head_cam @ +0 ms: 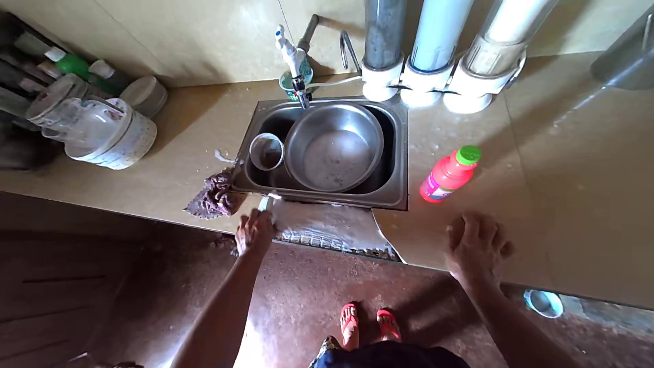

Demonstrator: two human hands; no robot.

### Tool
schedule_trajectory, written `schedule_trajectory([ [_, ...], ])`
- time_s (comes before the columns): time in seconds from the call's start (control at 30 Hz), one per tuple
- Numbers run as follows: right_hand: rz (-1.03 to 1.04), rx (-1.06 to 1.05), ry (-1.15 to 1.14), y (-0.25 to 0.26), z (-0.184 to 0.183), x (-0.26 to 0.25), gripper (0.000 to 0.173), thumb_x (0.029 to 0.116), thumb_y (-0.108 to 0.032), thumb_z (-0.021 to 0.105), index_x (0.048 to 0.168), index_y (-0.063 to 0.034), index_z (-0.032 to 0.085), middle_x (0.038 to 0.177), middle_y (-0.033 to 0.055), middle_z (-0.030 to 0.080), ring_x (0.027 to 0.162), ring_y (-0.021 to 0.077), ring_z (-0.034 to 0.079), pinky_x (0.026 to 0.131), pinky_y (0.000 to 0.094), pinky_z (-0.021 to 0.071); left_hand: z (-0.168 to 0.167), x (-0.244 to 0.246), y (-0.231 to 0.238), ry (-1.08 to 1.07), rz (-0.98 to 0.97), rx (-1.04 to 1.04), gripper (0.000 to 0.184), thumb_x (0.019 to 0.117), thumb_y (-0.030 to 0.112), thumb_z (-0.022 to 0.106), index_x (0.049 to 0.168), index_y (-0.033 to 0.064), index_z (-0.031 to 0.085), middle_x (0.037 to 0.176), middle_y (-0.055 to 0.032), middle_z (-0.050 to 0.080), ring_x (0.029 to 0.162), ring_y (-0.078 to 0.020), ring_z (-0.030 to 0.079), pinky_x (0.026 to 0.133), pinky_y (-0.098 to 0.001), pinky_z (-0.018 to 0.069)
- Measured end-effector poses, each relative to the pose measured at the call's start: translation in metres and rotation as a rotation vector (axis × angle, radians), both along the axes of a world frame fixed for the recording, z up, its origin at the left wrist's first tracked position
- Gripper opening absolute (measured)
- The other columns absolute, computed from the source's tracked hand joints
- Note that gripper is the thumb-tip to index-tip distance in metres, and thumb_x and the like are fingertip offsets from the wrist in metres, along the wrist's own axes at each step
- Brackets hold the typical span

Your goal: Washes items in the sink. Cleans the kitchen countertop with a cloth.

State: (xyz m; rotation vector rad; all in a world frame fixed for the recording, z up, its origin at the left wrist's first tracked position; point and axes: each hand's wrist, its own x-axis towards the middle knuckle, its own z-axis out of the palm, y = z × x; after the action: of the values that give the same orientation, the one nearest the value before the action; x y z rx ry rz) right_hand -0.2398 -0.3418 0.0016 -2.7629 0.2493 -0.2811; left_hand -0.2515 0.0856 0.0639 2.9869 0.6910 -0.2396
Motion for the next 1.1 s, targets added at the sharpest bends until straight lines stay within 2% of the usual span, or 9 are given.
schedule_trajectory([
  [0.1,-0.006,0.010,0.033,0.002,0.004,0.000,0.053,0.1014,-0.034,0.047,0.142,-0.0003,0.054,0.149,0.0305,0.047,0.141,0.0552,0.038,0.105,0.0753,0.0295,0.005,-0.008,-0.004,-0.009,0.007,0.015,0.034,0.1076,0.019,0.045,0.123,0.0016,0.069,0.132,-0.0239,0.063,0.126,-0.0487,0.055,0.098,-0.0655,0.0450],
  [0.17,-0.003,0.008,0.021,0.000,0.002,-0.001,0.055,0.1007,-0.035,0.045,0.142,0.0000,0.054,0.148,0.0309,0.048,0.141,0.0556,0.038,0.104,0.0759,0.0300,0.007,0.013,-0.005,0.051,0.070,-0.031,0.034,0.1075,0.020,0.046,0.127,0.0027,0.068,0.138,-0.0238,0.060,0.130,-0.0485,0.052,0.101,-0.0669,0.0433],
  [0.27,-0.003,0.004,-0.033,0.000,-0.002,-0.001,0.056,0.0999,-0.036,0.042,0.142,-0.0013,0.054,0.147,0.0294,0.050,0.139,0.0547,0.041,0.103,0.0757,0.0312,-0.004,0.034,0.007,-0.025,0.106,-0.068,0.030,0.1060,0.022,0.051,0.127,0.0071,0.066,0.135,-0.0228,0.060,0.125,-0.0479,0.056,0.095,-0.0690,0.0463],
  [0.47,-0.004,0.008,0.032,0.002,0.003,-0.001,0.053,0.1015,-0.033,0.047,0.143,-0.0007,0.054,0.149,0.0305,0.047,0.141,0.0549,0.038,0.106,0.0749,0.0291,0.008,-0.015,-0.001,0.059,0.071,-0.019,0.035,0.1084,0.023,0.045,0.125,0.0024,0.068,0.135,-0.0227,0.062,0.128,-0.0460,0.056,0.099,-0.0646,0.0456],
  [0.63,0.000,0.008,0.000,0.002,-0.002,-0.003,0.056,0.1012,-0.037,0.039,0.141,-0.0001,0.054,0.148,0.0303,0.048,0.140,0.0557,0.039,0.104,0.0752,0.0304,0.003,0.018,0.003,0.063,0.119,-0.022,0.028,0.1052,0.021,0.051,0.122,0.0064,0.069,0.135,-0.0190,0.062,0.127,-0.0457,0.055,0.096,-0.0679,0.0465],
  [0.83,-0.005,0.028,-0.026,0.005,-0.001,0.000,0.053,0.1013,-0.033,0.045,0.141,0.0001,0.055,0.147,0.0309,0.049,0.139,0.0563,0.040,0.106,0.0757,0.0292,0.015,-0.009,-0.003,0.108,0.045,0.014,0.035,0.1090,0.022,0.043,0.128,0.0053,0.067,0.138,-0.0203,0.060,0.132,-0.0447,0.052,0.102,-0.0629,0.0437],
  [0.93,-0.010,0.013,-0.046,0.003,-0.001,-0.001,0.053,0.1001,-0.033,0.044,0.141,-0.0005,0.055,0.146,0.0308,0.050,0.138,0.0563,0.042,0.103,0.0761,0.0309,0.007,-0.001,-0.012,0.077,0.012,-0.028,0.031,0.1067,0.018,0.047,0.124,0.0024,0.068,0.136,-0.0218,0.060,0.130,-0.0460,0.053,0.101,-0.0640,0.0444],
  [1.03,-0.007,0.028,0.010,0.003,0.004,-0.001,0.051,0.1019,-0.032,0.047,0.142,-0.0002,0.054,0.148,0.0308,0.048,0.140,0.0556,0.039,0.105,0.0754,0.0297,-0.009,-0.009,-0.025,-0.029,-0.165,-0.069,0.032,0.1049,0.017,0.047,0.116,-0.0004,0.070,0.129,-0.0219,0.065,0.126,-0.0448,0.056,0.101,-0.0617,0.0447],
  [1.1,-0.006,0.027,0.015,0.002,0.006,0.000,0.051,0.1019,-0.032,0.047,0.142,-0.0004,0.054,0.148,0.0298,0.048,0.141,0.0548,0.038,0.106,0.0748,0.0291,-0.005,-0.019,-0.024,-0.015,-0.215,-0.047,0.032,0.1061,0.018,0.046,0.118,0.0003,0.070,0.130,-0.0205,0.065,0.127,-0.0443,0.056,0.100,-0.0612,0.0454],
])
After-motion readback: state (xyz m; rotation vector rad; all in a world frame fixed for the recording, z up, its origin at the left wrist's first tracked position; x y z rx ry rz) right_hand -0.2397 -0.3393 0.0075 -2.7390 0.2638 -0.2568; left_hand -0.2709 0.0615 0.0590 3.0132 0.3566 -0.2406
